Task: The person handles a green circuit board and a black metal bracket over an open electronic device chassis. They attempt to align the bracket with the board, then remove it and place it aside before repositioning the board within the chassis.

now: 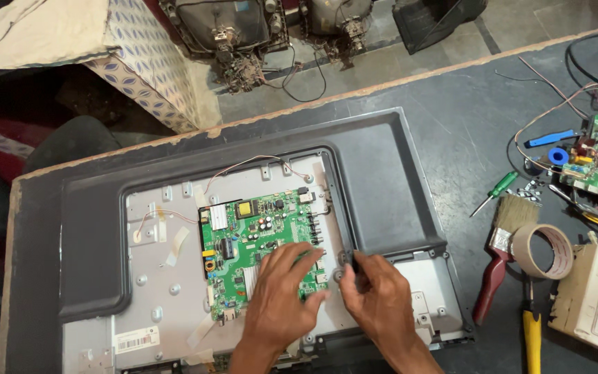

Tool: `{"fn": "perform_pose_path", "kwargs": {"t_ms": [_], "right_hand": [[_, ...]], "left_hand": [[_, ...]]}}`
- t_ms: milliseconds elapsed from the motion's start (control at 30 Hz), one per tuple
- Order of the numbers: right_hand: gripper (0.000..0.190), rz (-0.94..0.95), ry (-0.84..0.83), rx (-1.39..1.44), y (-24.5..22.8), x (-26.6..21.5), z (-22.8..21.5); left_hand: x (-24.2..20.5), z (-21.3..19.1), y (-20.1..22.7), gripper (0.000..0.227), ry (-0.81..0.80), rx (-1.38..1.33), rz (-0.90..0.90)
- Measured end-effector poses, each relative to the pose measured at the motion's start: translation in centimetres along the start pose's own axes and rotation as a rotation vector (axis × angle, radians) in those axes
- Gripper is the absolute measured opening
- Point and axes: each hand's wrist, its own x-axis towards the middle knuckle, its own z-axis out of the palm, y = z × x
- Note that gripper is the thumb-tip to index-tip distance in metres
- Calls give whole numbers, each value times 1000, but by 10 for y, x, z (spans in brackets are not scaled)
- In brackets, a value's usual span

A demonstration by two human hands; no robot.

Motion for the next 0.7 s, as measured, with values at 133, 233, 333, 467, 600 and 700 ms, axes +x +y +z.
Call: {"fn": "perform_pose_path", "kwargs": {"t_ms": [133,233,333,467,600,700], "right_hand": [[23,-39,66,-94,6,0,0],[30,-21,-35,-99,11,0,0],[30,-18,-54,-45,15,-4,3],[25,27,43,29,19,-10,6],[24,35,118,32,16,-20,3],[24,11,134,29,11,-32,4]], "left_hand": [[-28,-11,-19,71,-56,153,104],[-34,-4,-37,62,-91,247,137],[-37,-1,-48,54,-98,331,227],[-38,-7,-51,42,-170,319,262],[-36,-15,-54,42,-97,255,348],[-38,-25,-57,39,-82,185,337]]}}
